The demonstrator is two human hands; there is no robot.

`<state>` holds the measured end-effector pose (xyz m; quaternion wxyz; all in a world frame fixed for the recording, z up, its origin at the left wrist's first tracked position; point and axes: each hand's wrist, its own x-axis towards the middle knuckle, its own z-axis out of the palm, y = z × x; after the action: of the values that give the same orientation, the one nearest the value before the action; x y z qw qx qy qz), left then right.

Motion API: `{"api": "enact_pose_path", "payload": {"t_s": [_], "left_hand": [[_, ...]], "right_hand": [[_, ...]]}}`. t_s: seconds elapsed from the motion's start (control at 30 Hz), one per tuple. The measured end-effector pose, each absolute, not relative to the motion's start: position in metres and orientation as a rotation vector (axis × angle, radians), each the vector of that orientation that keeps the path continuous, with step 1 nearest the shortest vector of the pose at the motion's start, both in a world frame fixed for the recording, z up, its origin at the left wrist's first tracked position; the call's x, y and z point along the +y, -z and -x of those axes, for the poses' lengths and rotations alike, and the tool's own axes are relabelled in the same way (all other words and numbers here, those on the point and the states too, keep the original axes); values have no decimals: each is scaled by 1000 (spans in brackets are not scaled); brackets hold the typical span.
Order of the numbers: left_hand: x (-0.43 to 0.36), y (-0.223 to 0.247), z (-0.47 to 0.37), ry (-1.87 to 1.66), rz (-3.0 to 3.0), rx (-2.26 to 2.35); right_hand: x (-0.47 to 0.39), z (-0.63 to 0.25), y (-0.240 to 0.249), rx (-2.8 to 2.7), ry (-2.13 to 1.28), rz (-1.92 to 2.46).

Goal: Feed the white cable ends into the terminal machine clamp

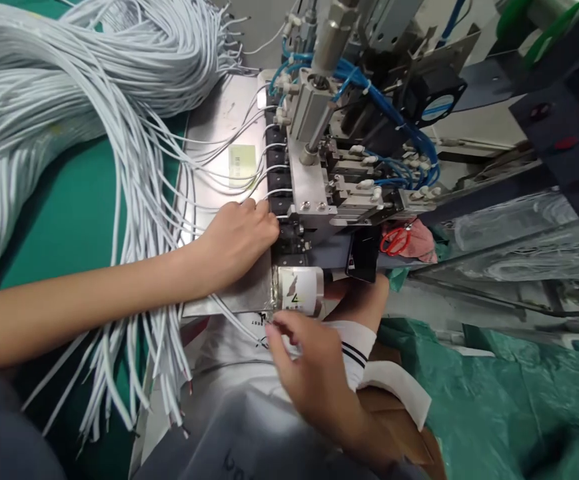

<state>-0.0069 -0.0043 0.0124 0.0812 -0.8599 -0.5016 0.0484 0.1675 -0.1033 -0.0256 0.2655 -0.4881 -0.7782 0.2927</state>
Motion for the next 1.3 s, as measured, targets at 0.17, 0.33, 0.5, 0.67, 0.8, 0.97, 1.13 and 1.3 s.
{"api": "enact_pose_path", "payload": {"t_s": [0.17,0.33,0.5,0.67,0.8,0.97,1.13,1.3], "left_hand": [[-3,-25,5,-75,2659,-1591],[-16,-28,-7,454,3037,-1273],[-22,-23,-8,949,3273,-1242],[-14,-24,-6,1315,3169,-1231],[-14,-25,-8,1450,3052,-1296],[-15,-23,-10,1480,3010,-1371],[-14,-23,-10,1495,3050,-1352],[-12,-19,-7,1428,3092,-1289]], "right_hand": [[-127,-141,42,-2231,-918,1261],[-108,-161,22,-2053,-750,1203],[-56,-181,1,-1503,-931,1266],[-31,-177,0,-1124,-1285,1059],[-34,-173,-1,-1073,-1354,999],[-35,-172,-2,-1164,-1266,1089],[-33,-175,-9,-1358,-1045,1104],[-27,-186,-17,-1537,-1013,1160]]}}
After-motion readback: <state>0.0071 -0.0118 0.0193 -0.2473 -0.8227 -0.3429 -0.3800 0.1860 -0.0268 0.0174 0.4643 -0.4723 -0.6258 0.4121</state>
